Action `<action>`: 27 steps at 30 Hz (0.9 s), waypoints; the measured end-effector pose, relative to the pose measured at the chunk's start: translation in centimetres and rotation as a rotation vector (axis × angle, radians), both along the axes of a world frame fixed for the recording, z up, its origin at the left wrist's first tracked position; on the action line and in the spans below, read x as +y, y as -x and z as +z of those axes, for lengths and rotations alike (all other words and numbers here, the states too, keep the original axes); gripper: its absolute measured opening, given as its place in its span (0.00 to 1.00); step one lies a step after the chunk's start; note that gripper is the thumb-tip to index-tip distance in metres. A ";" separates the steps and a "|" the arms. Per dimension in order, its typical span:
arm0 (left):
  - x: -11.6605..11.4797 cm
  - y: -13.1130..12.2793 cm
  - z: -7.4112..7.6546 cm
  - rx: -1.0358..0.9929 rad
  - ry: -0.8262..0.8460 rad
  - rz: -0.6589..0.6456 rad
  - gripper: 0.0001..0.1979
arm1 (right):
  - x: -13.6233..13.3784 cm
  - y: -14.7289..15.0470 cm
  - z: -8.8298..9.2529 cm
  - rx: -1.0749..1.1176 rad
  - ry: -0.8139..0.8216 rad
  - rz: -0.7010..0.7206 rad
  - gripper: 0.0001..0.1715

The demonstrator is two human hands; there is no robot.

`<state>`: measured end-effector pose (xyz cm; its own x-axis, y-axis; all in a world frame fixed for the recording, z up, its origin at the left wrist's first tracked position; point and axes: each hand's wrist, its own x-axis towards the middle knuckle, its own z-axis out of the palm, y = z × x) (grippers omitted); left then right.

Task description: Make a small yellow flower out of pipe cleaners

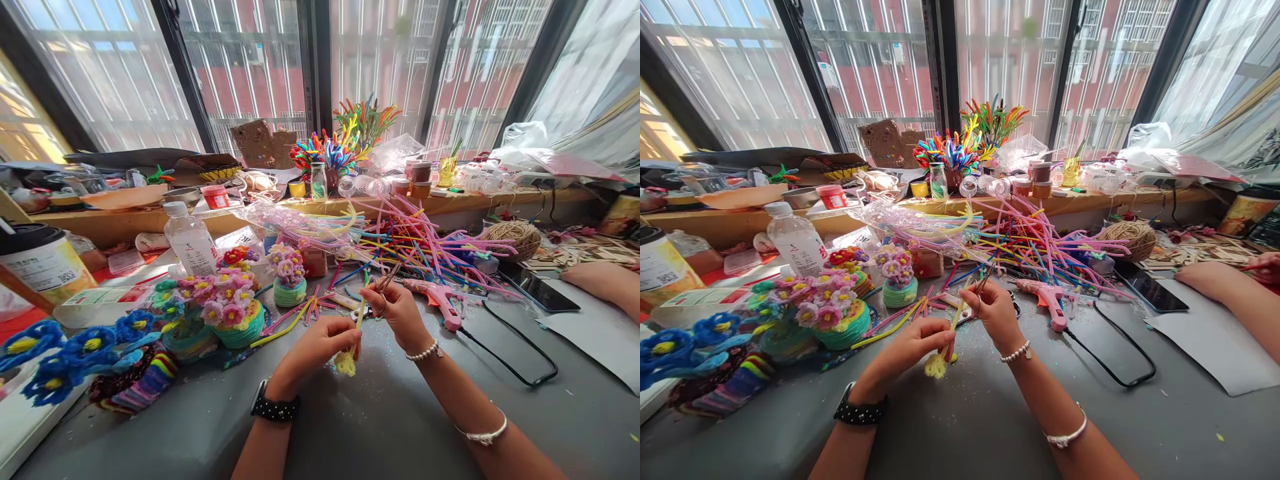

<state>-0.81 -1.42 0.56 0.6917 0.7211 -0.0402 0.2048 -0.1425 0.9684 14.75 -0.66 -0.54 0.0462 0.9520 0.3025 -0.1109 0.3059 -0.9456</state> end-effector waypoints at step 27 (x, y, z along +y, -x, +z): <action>0.4 0.0 0.0 -0.209 0.004 0.348 0.12 | 0.0 0.1 -0.4 -0.105 0.157 0.086 0.26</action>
<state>-0.76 -1.05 0.60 0.3994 0.9139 0.0723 0.0384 -0.0954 0.9947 14.60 -0.64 -0.92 -0.0614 0.9870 0.1489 -0.0285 0.1473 -0.9887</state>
